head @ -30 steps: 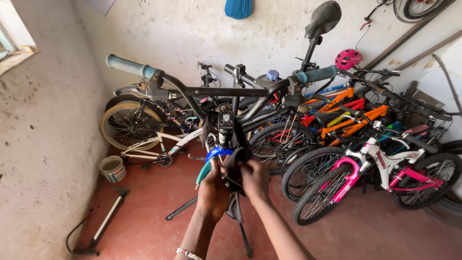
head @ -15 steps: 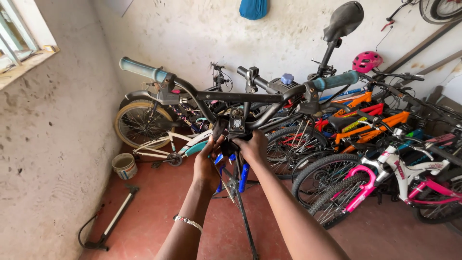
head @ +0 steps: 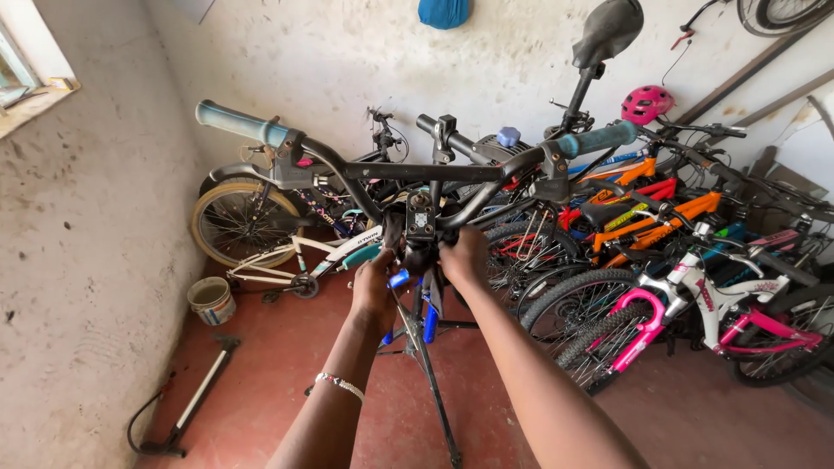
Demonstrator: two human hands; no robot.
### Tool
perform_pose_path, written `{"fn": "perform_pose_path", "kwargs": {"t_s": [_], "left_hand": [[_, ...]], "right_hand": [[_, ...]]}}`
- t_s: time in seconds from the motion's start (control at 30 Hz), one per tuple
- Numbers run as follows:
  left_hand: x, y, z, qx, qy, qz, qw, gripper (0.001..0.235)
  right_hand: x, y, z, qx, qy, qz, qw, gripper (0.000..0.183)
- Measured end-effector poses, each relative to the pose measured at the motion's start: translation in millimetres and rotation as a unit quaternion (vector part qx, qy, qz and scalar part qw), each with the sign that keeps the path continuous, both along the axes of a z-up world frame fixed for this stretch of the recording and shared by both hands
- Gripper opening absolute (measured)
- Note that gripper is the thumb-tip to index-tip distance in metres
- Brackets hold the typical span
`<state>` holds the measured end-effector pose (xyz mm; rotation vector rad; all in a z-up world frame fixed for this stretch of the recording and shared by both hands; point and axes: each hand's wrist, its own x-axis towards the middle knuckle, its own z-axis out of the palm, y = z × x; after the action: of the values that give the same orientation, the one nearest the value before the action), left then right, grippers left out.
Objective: The person uses a screwdriver to tighten bolts on the handlebars of a bicycle mounted on a repair stand. They wipe the handlebars with a cloth and then reach into a toolbox to retrieve a cable.
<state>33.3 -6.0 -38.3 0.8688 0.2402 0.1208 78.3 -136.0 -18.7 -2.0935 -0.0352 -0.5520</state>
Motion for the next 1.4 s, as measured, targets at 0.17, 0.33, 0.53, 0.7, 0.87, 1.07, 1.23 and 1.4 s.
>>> {"fn": "perform_pose_path", "kwargs": {"t_s": [0.17,0.33,0.53,0.7,0.87,1.07,1.23,1.4], "left_hand": [[-35.7,-5.2,17.5,-0.013,0.064,0.041,0.997,0.025],[-62.0,-1.1,29.4,-0.027,0.083,-0.009,0.996,0.039],[-61.5,-0.1,-17.6,0.067,0.119,-0.036,0.99,0.039],[-57.8,-0.5,-56.3,-0.02,0.116,-0.011,0.993,0.022],[-76.0,-8.1,-37.0,-0.26,0.018,-0.061,0.963,0.021],[-80.4,-4.7,-28.3,-0.019,0.106,0.03,0.994,0.015],[-77.1,7.6,3.4,0.071,0.077,0.116,0.988,0.021],[-23.6,17.8,-2.6,0.125,0.029,0.101,0.987,0.018]], "right_hand": [[-21.7,10.3,22.9,-0.15,0.026,-0.014,0.988,0.018],[-80.2,30.9,-8.2,-0.152,0.102,0.077,0.98,0.024],[-110.7,22.9,-62.3,-0.028,0.177,0.178,0.968,0.026],[-125.7,17.8,-53.1,0.118,0.128,0.278,0.945,0.065],[-116.1,26.2,-77.7,0.022,0.039,0.255,0.966,0.028],[-91.1,23.1,-83.5,0.072,0.026,0.064,0.995,0.017],[-75.7,30.5,-65.0,0.083,-0.025,-0.038,0.996,0.024],[-48.4,40.4,-66.0,0.047,-0.092,-0.029,0.994,0.046]]}}
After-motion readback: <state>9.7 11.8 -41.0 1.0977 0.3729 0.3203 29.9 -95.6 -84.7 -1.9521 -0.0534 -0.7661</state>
